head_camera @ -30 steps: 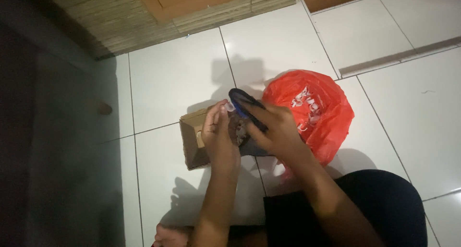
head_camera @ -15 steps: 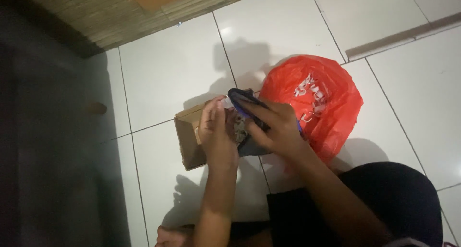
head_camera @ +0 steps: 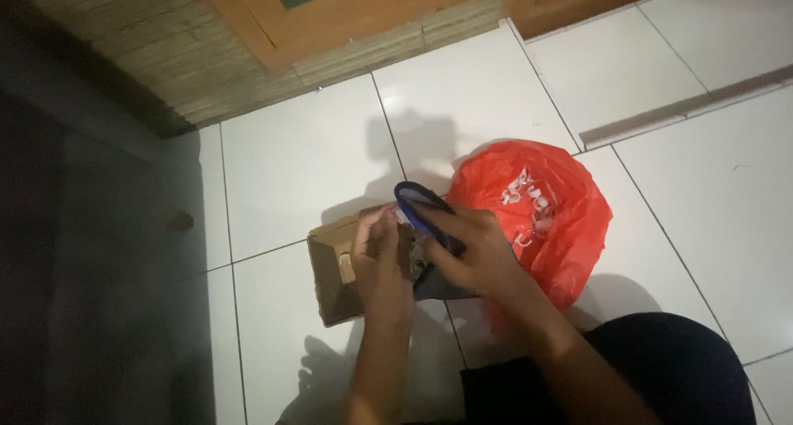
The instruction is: Cleaning and sorting small plastic clips from a cardboard box into a plastic bag using a small handheld tool.
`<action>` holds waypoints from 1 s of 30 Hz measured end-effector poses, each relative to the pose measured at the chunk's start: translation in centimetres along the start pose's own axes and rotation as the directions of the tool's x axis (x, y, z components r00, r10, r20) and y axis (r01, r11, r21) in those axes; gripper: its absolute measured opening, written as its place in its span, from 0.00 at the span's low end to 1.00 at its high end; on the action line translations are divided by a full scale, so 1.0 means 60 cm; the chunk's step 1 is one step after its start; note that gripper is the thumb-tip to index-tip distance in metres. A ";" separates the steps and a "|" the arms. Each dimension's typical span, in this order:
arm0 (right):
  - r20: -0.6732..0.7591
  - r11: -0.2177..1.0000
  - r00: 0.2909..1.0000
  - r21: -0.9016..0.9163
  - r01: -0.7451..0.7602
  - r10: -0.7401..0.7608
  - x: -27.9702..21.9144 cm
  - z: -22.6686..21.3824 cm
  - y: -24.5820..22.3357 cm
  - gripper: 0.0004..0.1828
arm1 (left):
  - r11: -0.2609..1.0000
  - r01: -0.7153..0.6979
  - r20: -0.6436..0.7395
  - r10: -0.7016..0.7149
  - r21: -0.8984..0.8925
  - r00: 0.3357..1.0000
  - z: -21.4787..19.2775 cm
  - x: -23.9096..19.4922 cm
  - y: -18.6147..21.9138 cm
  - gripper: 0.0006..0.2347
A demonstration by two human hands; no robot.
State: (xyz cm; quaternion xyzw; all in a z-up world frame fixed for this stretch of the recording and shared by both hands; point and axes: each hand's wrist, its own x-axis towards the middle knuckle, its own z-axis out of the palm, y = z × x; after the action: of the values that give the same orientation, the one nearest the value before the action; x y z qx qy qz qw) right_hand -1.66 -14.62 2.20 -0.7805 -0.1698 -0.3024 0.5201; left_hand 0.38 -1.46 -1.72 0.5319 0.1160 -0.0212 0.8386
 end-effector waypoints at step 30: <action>-0.155 0.989 0.981 -0.074 -0.130 0.118 -0.004 -0.063 0.035 0.14 | 0.206 -0.177 0.164 0.076 0.962 0.983 -0.090 0.076 -0.023 0.08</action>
State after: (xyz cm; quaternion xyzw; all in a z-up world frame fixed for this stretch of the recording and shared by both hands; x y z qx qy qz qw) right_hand -1.74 -18.90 1.57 -0.7858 -0.0685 -0.3339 0.5161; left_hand 3.64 3.15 -6.14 0.9449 -0.0003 -0.0419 0.3246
